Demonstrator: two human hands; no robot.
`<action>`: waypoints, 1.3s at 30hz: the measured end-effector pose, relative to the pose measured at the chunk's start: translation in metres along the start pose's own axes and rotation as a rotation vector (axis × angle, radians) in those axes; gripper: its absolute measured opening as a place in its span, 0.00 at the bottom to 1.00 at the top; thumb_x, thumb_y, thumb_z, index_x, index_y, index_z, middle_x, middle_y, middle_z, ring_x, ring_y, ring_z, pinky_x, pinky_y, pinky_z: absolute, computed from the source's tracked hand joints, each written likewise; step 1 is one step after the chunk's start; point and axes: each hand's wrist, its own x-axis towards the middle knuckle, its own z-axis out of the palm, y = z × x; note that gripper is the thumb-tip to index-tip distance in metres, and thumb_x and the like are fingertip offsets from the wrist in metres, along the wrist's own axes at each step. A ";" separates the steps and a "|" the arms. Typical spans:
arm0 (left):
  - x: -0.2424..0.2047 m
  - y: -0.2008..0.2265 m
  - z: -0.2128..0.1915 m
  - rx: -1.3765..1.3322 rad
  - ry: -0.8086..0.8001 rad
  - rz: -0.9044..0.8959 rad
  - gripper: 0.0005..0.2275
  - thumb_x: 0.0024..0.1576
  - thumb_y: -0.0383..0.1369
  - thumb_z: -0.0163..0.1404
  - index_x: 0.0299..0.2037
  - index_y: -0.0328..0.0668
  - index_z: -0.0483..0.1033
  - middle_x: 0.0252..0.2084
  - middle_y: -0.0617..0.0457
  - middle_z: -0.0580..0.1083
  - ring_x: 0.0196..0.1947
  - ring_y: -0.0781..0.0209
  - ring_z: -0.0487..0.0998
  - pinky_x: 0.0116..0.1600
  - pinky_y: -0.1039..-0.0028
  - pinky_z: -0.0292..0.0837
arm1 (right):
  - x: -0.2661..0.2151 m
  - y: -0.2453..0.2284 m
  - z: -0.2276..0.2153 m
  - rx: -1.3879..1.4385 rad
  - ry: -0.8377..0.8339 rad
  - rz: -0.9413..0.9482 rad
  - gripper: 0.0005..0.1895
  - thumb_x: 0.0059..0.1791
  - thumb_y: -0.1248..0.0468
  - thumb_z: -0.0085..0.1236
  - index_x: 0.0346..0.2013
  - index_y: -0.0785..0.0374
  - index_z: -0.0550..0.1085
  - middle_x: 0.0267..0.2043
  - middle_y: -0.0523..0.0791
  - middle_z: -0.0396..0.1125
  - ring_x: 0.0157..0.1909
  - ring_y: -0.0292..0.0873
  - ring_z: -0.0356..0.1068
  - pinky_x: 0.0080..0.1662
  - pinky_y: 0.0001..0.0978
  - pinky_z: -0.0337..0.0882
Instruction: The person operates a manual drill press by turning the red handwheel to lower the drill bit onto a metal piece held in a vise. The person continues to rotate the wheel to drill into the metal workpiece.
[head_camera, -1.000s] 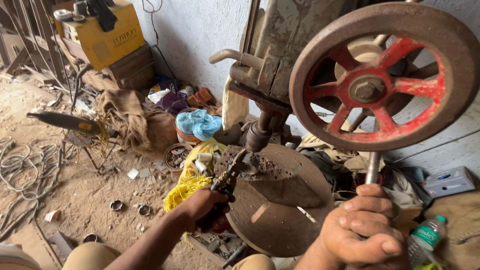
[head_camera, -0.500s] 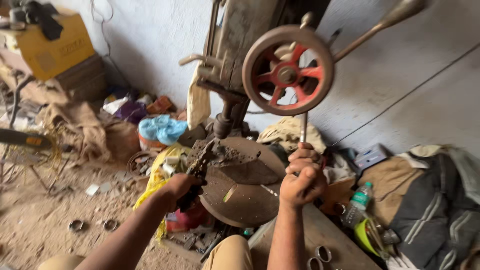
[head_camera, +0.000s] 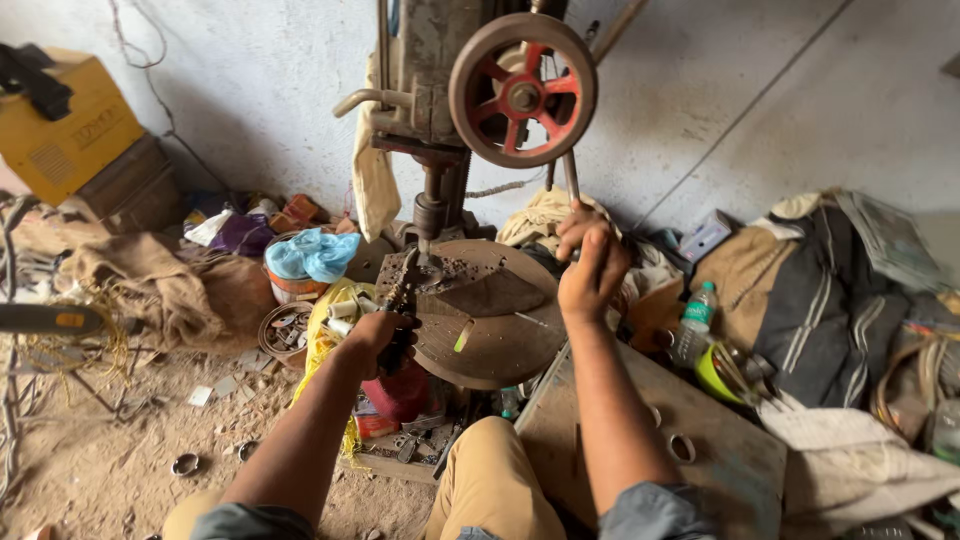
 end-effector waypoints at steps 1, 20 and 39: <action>0.000 0.001 0.003 0.012 -0.002 0.009 0.10 0.64 0.34 0.46 0.45 0.36 0.78 0.27 0.50 0.73 0.22 0.58 0.73 0.24 0.69 0.71 | 0.006 -0.005 -0.006 -0.008 -0.042 0.020 0.27 0.64 0.50 0.37 0.28 0.65 0.66 0.25 0.43 0.62 0.38 0.42 0.68 0.69 0.47 0.68; 0.015 -0.012 -0.005 -0.035 -0.044 0.004 0.11 0.63 0.34 0.44 0.45 0.35 0.76 0.28 0.49 0.74 0.22 0.57 0.74 0.25 0.69 0.71 | 0.081 -0.029 0.015 -1.006 -0.413 0.314 0.44 0.38 0.56 0.77 0.63 0.66 0.67 0.48 0.57 0.72 0.48 0.55 0.73 0.47 0.47 0.73; 0.012 -0.014 -0.006 0.037 0.000 -0.011 0.14 0.65 0.36 0.46 0.48 0.28 0.75 0.26 0.50 0.73 0.19 0.59 0.72 0.23 0.70 0.67 | 0.067 -0.020 0.017 -0.877 -0.376 0.546 0.23 0.48 0.61 0.63 0.55 0.66 0.71 0.43 0.57 0.74 0.47 0.61 0.75 0.48 0.51 0.73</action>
